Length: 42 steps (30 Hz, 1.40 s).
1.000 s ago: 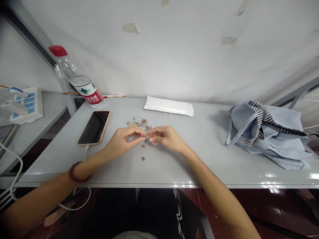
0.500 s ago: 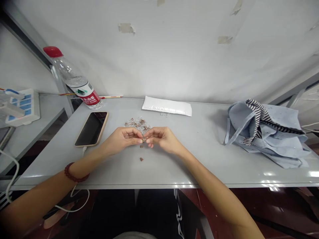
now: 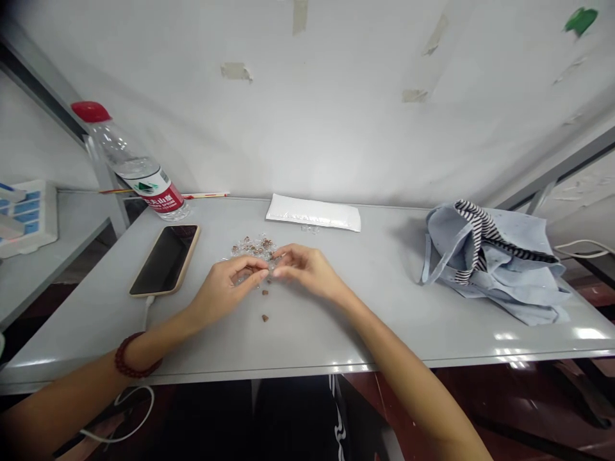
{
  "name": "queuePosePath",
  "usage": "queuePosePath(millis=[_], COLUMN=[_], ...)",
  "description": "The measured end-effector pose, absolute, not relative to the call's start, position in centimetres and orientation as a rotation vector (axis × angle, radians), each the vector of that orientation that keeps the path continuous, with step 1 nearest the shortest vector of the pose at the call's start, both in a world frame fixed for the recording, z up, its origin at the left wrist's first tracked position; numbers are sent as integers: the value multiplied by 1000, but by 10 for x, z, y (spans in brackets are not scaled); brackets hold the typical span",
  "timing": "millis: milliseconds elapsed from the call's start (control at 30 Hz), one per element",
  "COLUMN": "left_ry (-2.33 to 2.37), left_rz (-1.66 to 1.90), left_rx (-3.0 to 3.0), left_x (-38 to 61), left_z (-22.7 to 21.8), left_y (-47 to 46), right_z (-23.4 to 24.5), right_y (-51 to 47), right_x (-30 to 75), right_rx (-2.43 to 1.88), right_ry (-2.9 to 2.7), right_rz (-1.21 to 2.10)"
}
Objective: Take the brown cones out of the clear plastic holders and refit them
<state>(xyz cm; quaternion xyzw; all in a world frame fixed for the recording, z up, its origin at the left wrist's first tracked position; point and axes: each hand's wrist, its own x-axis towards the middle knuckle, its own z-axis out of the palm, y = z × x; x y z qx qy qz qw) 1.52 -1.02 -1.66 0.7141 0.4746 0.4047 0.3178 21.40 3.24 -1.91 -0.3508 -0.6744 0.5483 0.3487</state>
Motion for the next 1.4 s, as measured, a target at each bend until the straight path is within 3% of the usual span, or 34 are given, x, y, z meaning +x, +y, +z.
queuePosePath(millis=[167,367,600,867,1233,1400], left_ry=[1375,1453,1090,994,1171,1132], left_rz=[1124,1231,731,452,873,908], left_rx=[2171,2053,2250,2525,1965,1872], left_x=[3,-5,-8,1,5,7], left_z=[-20,-10,-1,-22,-7,-11], left_y=[2,5,0,-3,-3,-3], right_z=[-39,-63,-55,-40,-17,-12], right_y=[77,97,88,73,33,23], right_x=[252,267,269,262,213,204], right_rx=[-1200,-1236,-1304,-1379,-956,-873], right_ry=[-2008,-2237,-2234,-2219,-1933,-1861], right_rz=[432,234,354,513,1397,1524])
